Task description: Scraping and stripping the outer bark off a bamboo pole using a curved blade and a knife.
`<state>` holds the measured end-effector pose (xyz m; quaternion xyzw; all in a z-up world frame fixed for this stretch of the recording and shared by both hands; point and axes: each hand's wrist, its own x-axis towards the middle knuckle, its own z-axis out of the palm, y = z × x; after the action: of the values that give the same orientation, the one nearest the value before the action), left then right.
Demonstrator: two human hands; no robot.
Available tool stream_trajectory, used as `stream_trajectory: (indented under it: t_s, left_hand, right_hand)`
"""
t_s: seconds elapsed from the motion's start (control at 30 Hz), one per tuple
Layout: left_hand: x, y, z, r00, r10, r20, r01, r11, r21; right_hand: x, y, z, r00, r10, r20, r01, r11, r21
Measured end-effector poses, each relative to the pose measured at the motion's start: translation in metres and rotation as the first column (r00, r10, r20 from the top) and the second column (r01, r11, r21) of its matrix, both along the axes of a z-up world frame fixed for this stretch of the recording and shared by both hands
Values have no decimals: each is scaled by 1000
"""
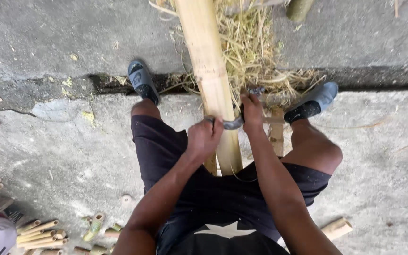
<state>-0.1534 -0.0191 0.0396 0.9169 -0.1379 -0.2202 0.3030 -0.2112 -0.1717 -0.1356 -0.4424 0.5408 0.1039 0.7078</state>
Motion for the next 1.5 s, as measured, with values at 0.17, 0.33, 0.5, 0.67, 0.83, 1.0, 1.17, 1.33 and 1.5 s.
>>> stream_trajectory:
  t_s: [0.17, 0.33, 0.5, 0.67, 0.83, 1.0, 1.17, 1.33, 1.5]
  left_hand:
    - [-6, -2, 10, 997, 40, -67, -38, 999, 28]
    - [87, -17, -18, 984, 22, 174, -41, 993, 108]
    - [103, -26, -13, 976, 21, 217, -38, 997, 72]
    - [73, -16, -10, 996, 64, -55, -56, 989, 137]
    - [122, -16, -17, 999, 23, 36, -28, 990, 141]
    - [183, -27, -50, 964, 44, 261, -73, 992, 104]
    - [205, -41, -39, 972, 0, 235, -31, 991, 129]
    - [241, -43, -45, 946, -4, 323, -56, 983, 176]
    - [279, -41, -76, 765, -14, 643, -30, 998, 56]
  right_hand:
    - [-4, 8, 5, 990, -134, -50, 141, 978, 153]
    - [103, -3, -53, 982, -180, 52, 170, 973, 155]
    - [115, -2, -35, 965, -249, 82, 231, 956, 184]
    - [76, -1, -25, 991, -136, 10, 135, 990, 47]
    - [128, -3, -33, 961, -266, 69, 258, 960, 107]
    - [179, -9, -32, 969, -229, 98, 215, 967, 135]
    - [192, -13, -26, 977, -213, -21, 214, 973, 83]
    - [225, -13, -59, 993, -108, -44, 112, 990, 88]
    - [251, -25, -34, 990, -139, 12, 134, 976, 171]
